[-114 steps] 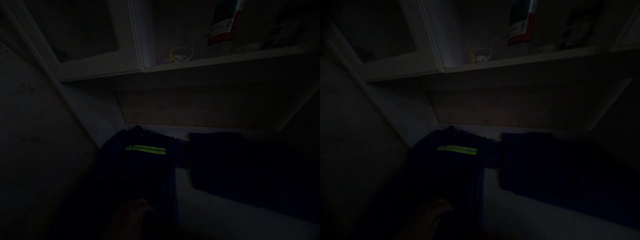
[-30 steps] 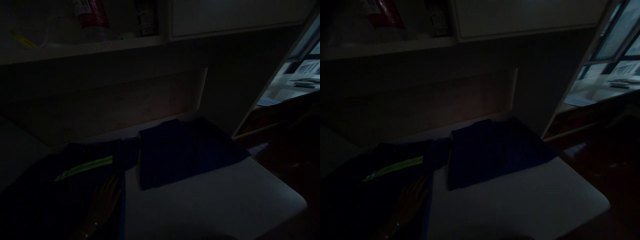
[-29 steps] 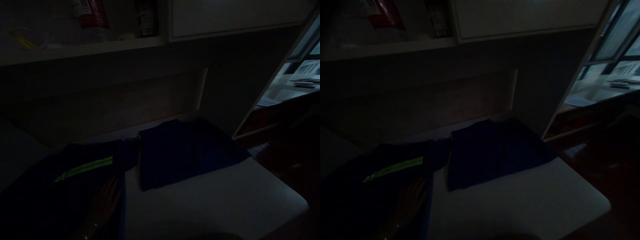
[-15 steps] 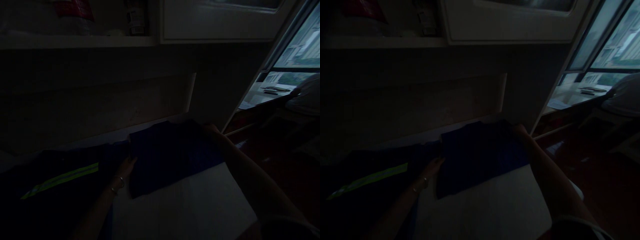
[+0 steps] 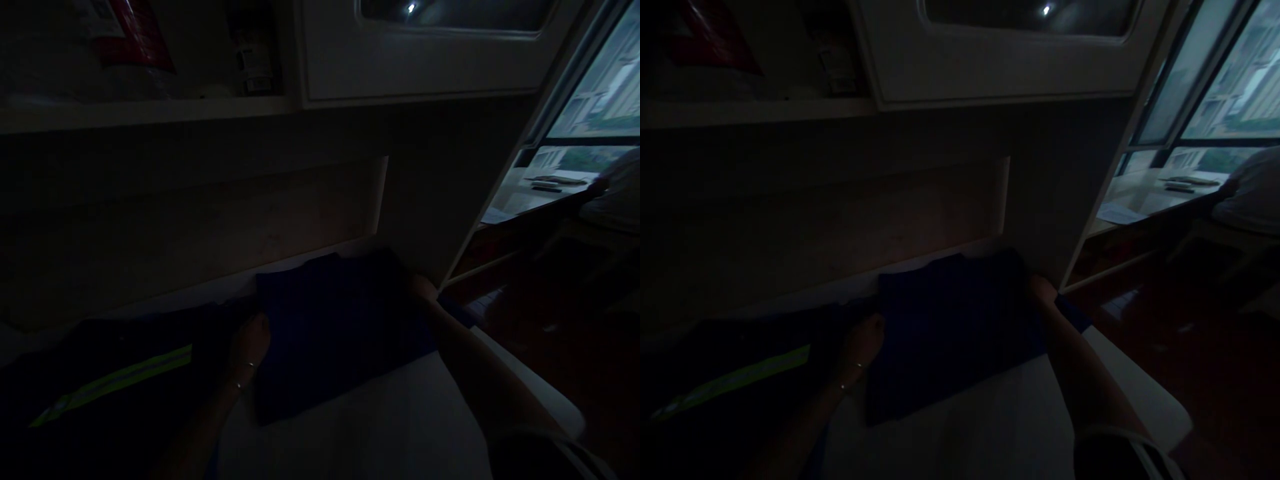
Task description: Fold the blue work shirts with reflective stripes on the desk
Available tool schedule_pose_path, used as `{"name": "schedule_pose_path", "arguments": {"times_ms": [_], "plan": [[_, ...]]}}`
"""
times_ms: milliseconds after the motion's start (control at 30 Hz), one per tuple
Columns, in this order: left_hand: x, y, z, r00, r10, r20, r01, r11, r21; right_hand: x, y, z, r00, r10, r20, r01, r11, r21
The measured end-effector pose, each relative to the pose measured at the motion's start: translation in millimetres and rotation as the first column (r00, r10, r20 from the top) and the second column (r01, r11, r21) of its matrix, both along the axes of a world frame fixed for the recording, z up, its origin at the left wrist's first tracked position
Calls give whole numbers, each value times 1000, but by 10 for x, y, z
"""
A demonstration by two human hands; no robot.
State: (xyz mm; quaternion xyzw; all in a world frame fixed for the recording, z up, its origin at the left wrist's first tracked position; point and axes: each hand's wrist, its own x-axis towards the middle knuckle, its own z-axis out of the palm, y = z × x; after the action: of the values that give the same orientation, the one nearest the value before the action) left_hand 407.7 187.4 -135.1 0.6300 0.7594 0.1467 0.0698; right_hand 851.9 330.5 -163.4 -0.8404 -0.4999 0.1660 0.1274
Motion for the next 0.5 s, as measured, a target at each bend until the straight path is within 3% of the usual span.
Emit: {"name": "schedule_pose_path", "arguments": {"times_ms": [67,133,167,233,300,333,367,433,467,500], "plan": [[23,-19,52,995,-41,92,30,992,119,9,15,-17,1000,7,1,-7,1000,17],[62,-47,96,936,-81,341,12,980,200,15,28,3,1000,-10,-11,11,1000,28],[90,-75,116,861,-86,502,-24,978,209,13,32,30,999,-27,-23,28,999,37],[156,-172,149,618,-74,783,-93,982,167,-4,29,112,997,-60,-51,64,996,67],[220,-327,171,372,-72,925,-99,988,117,-26,-5,211,994,-77,-72,84,991,105],[245,-423,177,302,-78,950,-78,991,106,-31,-40,254,995,-68,-77,78,988,136],[264,-529,180,278,-84,957,-39,994,99,-26,-91,285,996,-46,-81,60,981,187],[283,-763,183,361,-132,923,164,983,77,24,-245,301,994,14,-111,24,944,328],[289,-888,181,433,-197,880,333,942,47,74,-352,281,988,37,-150,27,916,400],[296,-1017,178,486,-279,828,503,864,-4,142,-479,243,977,59,-206,46,881,471]]}}
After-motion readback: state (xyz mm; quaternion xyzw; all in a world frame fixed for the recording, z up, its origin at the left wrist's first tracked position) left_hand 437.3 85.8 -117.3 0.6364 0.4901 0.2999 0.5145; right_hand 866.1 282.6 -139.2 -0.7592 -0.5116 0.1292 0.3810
